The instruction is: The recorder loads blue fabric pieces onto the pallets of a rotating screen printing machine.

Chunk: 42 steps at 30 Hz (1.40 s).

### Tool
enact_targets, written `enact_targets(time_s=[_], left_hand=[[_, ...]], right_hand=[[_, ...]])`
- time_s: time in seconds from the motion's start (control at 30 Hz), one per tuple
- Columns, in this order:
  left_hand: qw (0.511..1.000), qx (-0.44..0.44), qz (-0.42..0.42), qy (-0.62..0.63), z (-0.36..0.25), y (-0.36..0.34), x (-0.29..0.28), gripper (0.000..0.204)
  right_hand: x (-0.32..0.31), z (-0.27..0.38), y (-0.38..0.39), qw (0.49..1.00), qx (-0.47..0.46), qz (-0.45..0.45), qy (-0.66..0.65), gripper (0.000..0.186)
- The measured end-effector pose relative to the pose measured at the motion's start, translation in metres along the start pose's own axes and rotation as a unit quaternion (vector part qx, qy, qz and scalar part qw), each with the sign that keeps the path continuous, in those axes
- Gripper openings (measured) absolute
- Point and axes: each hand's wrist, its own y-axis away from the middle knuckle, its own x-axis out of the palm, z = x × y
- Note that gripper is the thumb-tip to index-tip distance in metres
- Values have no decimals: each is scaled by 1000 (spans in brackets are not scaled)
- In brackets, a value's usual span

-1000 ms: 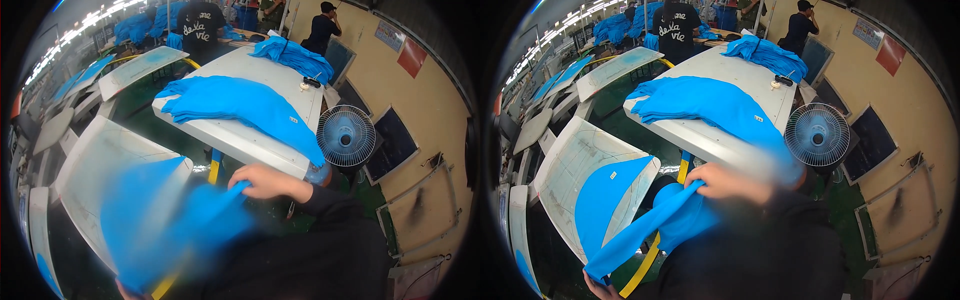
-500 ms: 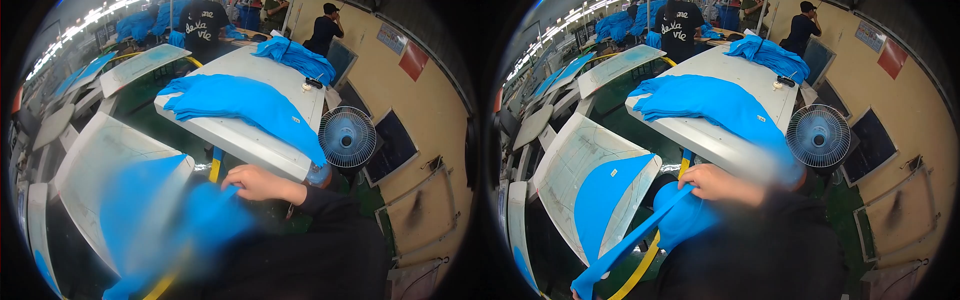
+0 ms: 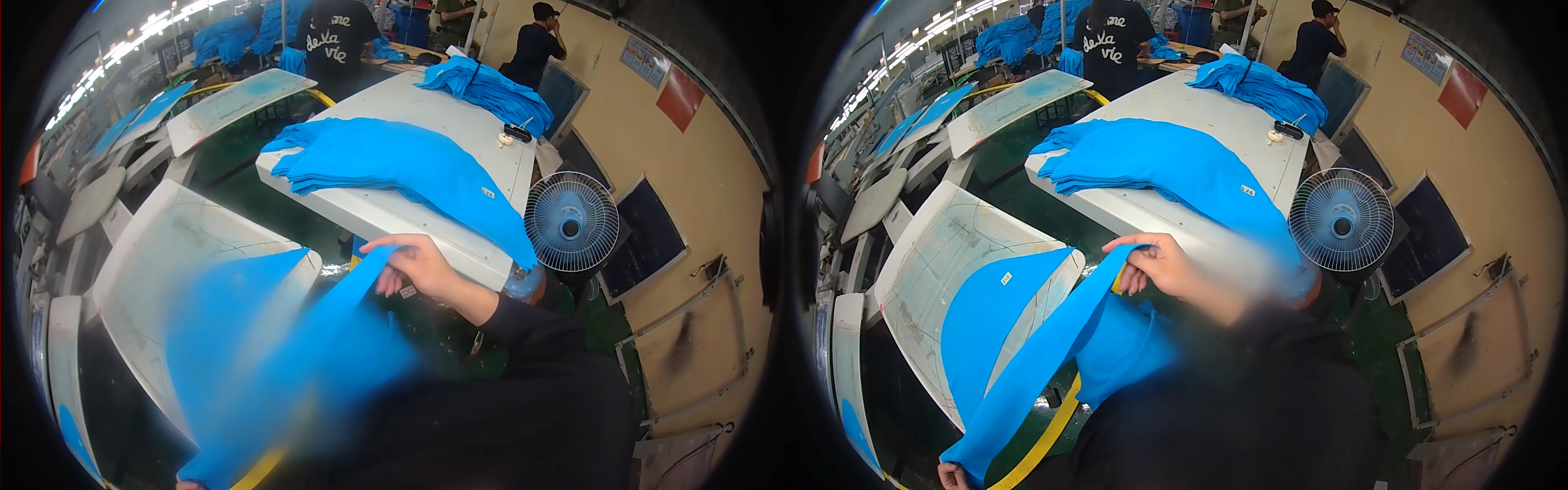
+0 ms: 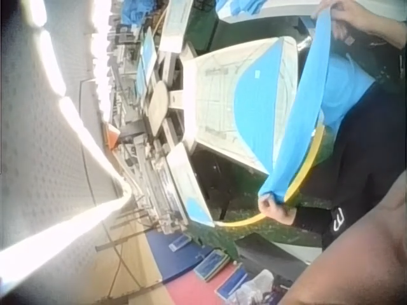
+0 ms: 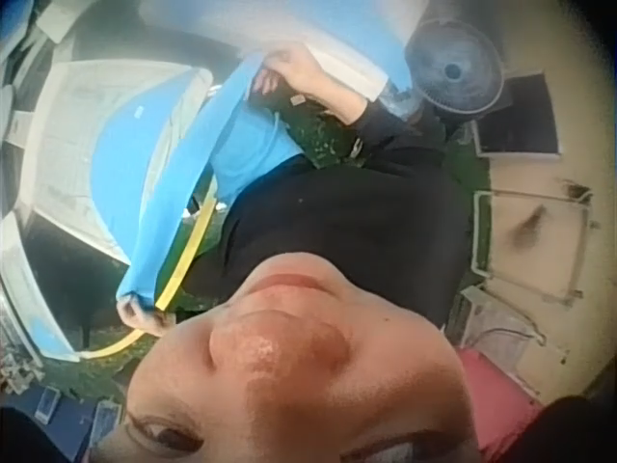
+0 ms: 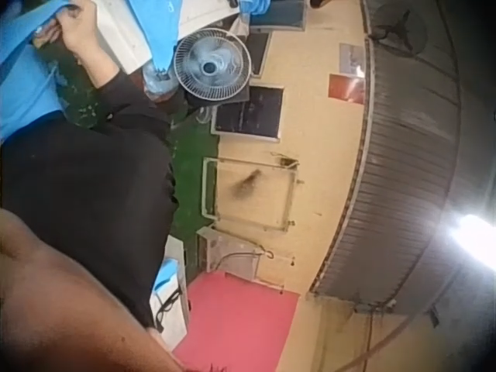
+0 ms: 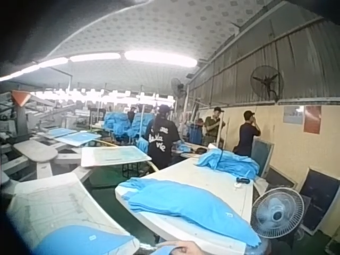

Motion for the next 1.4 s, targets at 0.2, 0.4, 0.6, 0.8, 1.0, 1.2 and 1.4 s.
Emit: enact_targets(time_s=[0.2,0.4,0.6,0.8,1.0,1.2,1.4], left_hand=[[833,536,64,-124,149,-29,-91,19],[856,497,72,-123,127,-33,-67,41],[890,430,75,-130,73,-18,-34,51],[974,188,78,-103,89,-1,-70,40],[994,-107,-15,-1,7,-3,-2,30],[987,-97,-62,111,10,3,2,42],[989,-88,-24,117,57,4,-15,29]], right_hand=[[-1,-4,0,998,-51,33,4,25],[-5,-8,-3,984,-60,128,-105,34],[-6,-6,-5,958,152,167,-177,30],[0,-25,-6,953,171,216,-122,33],[4,-23,4,924,209,304,-96,33],[-3,-18,-3,949,169,267,-3,28],[-21,8,-41,967,105,178,148,23]])
